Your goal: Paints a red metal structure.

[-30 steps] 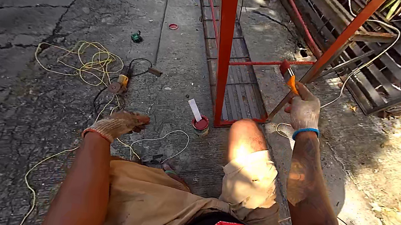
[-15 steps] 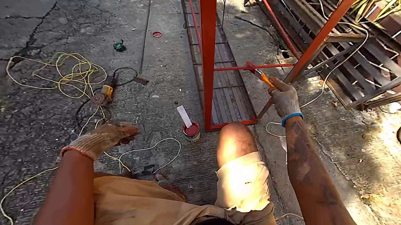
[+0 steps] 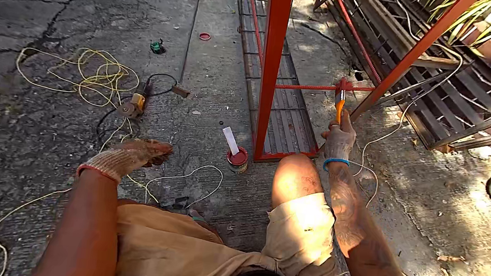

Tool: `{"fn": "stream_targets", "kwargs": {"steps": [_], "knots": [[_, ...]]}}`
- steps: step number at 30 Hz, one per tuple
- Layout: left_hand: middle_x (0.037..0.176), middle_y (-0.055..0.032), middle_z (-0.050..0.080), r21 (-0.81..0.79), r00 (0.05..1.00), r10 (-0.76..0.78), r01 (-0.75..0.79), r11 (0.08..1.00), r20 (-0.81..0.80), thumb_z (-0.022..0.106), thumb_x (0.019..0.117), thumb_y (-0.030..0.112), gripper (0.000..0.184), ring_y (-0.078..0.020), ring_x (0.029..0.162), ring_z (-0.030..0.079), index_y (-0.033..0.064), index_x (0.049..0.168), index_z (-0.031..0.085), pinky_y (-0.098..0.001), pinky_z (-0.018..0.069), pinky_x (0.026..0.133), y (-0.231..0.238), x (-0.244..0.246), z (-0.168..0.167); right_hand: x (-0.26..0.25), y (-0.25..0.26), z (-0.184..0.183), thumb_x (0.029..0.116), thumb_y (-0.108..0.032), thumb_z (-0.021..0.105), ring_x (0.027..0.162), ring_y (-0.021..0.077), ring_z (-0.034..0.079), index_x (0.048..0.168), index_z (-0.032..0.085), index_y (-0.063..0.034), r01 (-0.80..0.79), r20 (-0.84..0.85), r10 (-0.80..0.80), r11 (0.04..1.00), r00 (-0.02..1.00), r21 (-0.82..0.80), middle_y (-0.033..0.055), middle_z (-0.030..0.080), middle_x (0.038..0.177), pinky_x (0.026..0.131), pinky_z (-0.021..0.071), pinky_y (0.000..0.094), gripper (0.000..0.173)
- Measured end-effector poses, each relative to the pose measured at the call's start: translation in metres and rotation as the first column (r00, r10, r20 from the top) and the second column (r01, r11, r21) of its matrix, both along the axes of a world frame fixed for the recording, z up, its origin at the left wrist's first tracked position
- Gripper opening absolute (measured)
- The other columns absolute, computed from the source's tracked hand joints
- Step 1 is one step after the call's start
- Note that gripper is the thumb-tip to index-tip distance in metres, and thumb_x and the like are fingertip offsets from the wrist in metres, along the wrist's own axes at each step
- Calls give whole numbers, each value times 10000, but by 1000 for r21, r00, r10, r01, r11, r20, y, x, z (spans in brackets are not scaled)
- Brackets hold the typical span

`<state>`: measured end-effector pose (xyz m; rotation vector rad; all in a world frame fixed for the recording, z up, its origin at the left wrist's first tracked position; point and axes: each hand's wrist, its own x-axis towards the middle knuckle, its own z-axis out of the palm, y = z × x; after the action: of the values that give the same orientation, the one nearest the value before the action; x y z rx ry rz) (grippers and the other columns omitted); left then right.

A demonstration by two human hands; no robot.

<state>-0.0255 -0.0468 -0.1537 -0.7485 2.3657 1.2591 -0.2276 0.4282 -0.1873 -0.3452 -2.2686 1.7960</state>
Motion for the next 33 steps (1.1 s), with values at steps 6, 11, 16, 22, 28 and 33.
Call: {"fn": "stream_targets", "kwargs": {"steps": [6, 11, 16, 22, 28, 33], "knots": [[1052, -90, 707, 31, 1000, 7, -7, 999, -8, 518, 1068, 375, 350, -182, 903, 680, 104, 1211, 686, -407, 560, 830, -5, -2, -11, 25, -31, 16, 1058, -216, 535, 936, 234, 723, 1551, 493, -249, -409, 116, 393, 892, 912, 194, 99, 679, 1314, 791, 619, 447, 496], [1049, -82, 698, 26, 999, 37, -37, 999, 8, 519, 1069, 368, 344, -163, 889, 664, 102, 1219, 678, -379, 551, 810, -1, -2, -6, 10, -17, 40, 1055, -237, 549, 984, 210, 728, 1511, 546, -312, -632, 211, 600, 686, 772, 362, 41, 674, 1352, 837, 617, 463, 463], [1015, -76, 702, -12, 999, 25, -25, 1000, 21, 518, 1068, 385, 351, -155, 869, 664, 101, 1183, 690, -381, 547, 812, 2, -3, 1, -36, 52, 44, 1021, -198, 578, 1007, 216, 718, 1482, 578, -271, -468, 198, 428, 842, 882, 269, 44, 662, 1373, 837, 608, 438, 468], [1043, -101, 686, 33, 999, 27, -26, 999, -28, 504, 1074, 367, 363, -187, 903, 654, 74, 1210, 670, -402, 540, 833, -1, 4, 10, 0, 122, 40, 1059, -276, 511, 837, 278, 665, 1532, 493, -236, -96, 107, 65, 946, 992, 310, 146, 660, 1216, 729, 567, 515, 475], [969, -81, 679, 37, 999, -2, 4, 999, -54, 505, 1082, 293, 315, -138, 820, 632, 45, 1162, 682, -343, 533, 781, -3, 6, 20, 34, 101, 88, 1056, -235, 572, 848, 221, 689, 1486, 557, -215, -224, 168, 178, 924, 970, 310, 111, 688, 1185, 759, 600, 425, 431], [983, -80, 687, 2, 995, -43, 43, 999, -93, 511, 1079, 337, 340, -155, 845, 641, 63, 1166, 694, -381, 533, 821, -11, 5, 20, 29, 68, 122, 1071, -348, 557, 715, 167, 643, 1369, 643, -132, -386, 236, 320, 859, 918, 336, 88, 681, 995, 671, 586, 374, 378]]}}
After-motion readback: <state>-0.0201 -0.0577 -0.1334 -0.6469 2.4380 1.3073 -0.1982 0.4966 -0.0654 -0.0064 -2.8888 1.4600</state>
